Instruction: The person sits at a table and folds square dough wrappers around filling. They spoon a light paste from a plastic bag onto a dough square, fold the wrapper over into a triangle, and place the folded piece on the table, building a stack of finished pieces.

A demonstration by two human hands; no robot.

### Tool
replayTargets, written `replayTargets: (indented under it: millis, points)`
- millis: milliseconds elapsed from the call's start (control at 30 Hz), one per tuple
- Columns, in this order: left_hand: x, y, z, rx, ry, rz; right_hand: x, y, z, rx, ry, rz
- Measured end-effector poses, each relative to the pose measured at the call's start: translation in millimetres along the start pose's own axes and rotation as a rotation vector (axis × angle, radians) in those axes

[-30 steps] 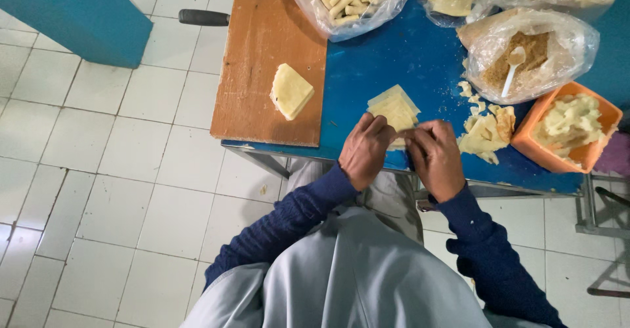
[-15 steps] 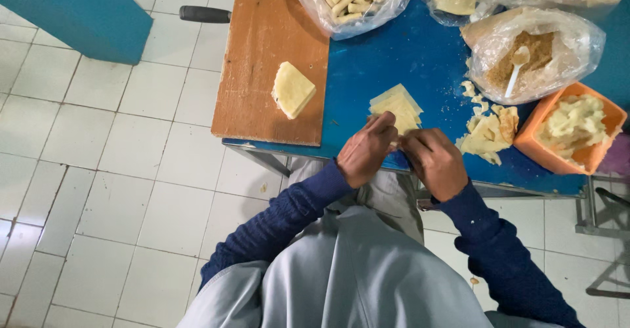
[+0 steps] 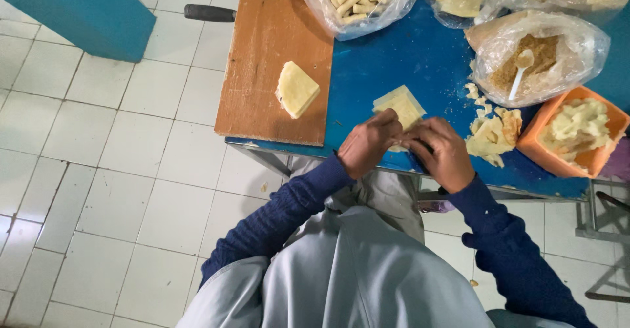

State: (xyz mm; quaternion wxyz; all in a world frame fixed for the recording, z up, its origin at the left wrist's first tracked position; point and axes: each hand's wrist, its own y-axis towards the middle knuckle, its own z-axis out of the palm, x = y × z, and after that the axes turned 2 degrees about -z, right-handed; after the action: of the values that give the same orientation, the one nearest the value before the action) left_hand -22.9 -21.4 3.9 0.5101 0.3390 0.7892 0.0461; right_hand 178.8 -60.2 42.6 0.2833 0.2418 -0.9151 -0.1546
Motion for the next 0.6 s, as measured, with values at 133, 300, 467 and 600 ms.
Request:
replayTargets:
  millis: [133, 300, 467, 600]
  points:
    - [1.9, 4.9, 5.6, -0.048, 0.033, 0.031, 0.2, 0.3, 1.4, -0.022, 0.038, 0.069]
    - [3.3, 6.9, 7.7, -0.030, 0.050, -0.029, 7.0, -2.6, -1.9, -0.006, 0.002, 0.073]
    - [-6.8, 1.3, -2.1, -0.002, 0.050, -0.018, 3.6, -2.0, 1.7, -0.012, -0.096, -0.048]
    - [-12.9, -1.1, -3.6, -0.043, 0.070, 0.094, 2.6, 0.0, 3.9, -0.059, -0.136, -0.061]
